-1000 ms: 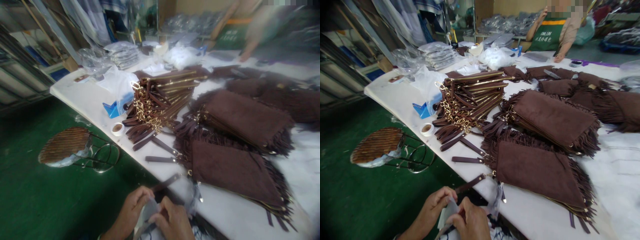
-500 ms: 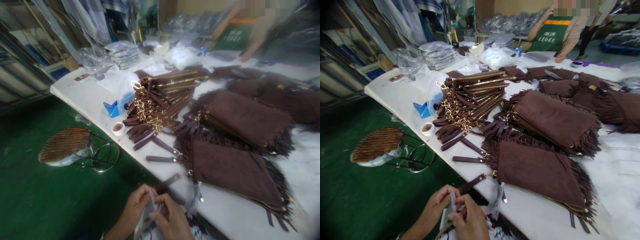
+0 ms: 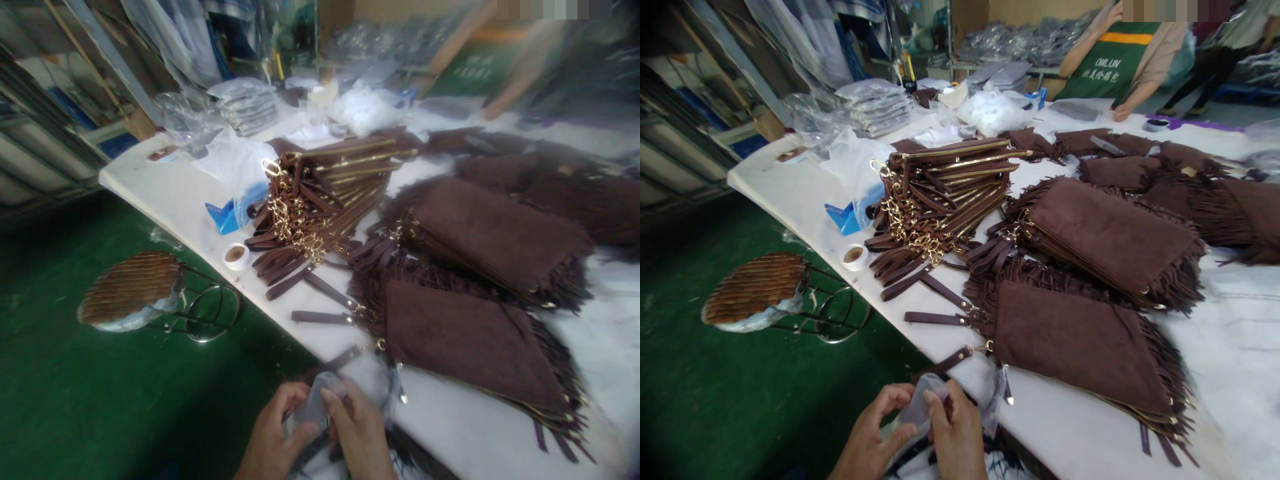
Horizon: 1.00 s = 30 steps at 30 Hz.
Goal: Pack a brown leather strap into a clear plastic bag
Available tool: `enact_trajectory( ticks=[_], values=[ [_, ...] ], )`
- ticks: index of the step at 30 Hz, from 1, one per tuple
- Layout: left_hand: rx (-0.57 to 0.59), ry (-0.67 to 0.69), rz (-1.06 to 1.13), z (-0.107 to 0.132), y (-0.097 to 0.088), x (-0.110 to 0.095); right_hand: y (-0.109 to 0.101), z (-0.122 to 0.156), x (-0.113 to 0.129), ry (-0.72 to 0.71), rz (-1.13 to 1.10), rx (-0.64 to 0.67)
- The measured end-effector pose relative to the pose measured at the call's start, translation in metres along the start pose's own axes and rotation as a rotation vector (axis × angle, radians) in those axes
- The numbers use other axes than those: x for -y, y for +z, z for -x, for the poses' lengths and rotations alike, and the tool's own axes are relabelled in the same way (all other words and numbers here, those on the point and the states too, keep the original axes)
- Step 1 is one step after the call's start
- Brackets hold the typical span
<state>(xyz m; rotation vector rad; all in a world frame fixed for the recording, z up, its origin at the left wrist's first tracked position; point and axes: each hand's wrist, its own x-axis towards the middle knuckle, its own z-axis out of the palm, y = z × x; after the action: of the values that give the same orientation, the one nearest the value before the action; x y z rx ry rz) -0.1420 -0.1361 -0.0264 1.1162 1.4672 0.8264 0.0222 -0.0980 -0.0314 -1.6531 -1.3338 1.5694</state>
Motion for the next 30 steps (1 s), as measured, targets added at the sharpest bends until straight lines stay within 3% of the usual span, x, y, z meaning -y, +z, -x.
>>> enact_trajectory(
  ticks=[4, 9, 15, 20, 30],
  values=[
    [0.007, -0.036, 0.028, -0.007, 0.006, -0.015, 0.000, 0.001, -0.003, -0.029, 0.057, 0.025],
    [-0.051, -0.053, 0.031, -0.015, 0.009, -0.011, -0.003, 0.003, 0.000, -0.102, 0.111, 0.023],
    [-0.036, -0.033, 0.082, -0.016, 0.003, -0.008, -0.014, 0.006, -0.001, -0.095, -0.094, 0.213],
    [-0.020, -0.009, 0.048, -0.017, -0.003, -0.016, -0.018, 0.005, -0.001, -0.072, -0.051, 0.201],
    [0.026, 0.028, 0.073, -0.013, -0.001, -0.020, -0.007, 0.006, 0.005, -0.232, 0.107, 0.161]
  ],
)
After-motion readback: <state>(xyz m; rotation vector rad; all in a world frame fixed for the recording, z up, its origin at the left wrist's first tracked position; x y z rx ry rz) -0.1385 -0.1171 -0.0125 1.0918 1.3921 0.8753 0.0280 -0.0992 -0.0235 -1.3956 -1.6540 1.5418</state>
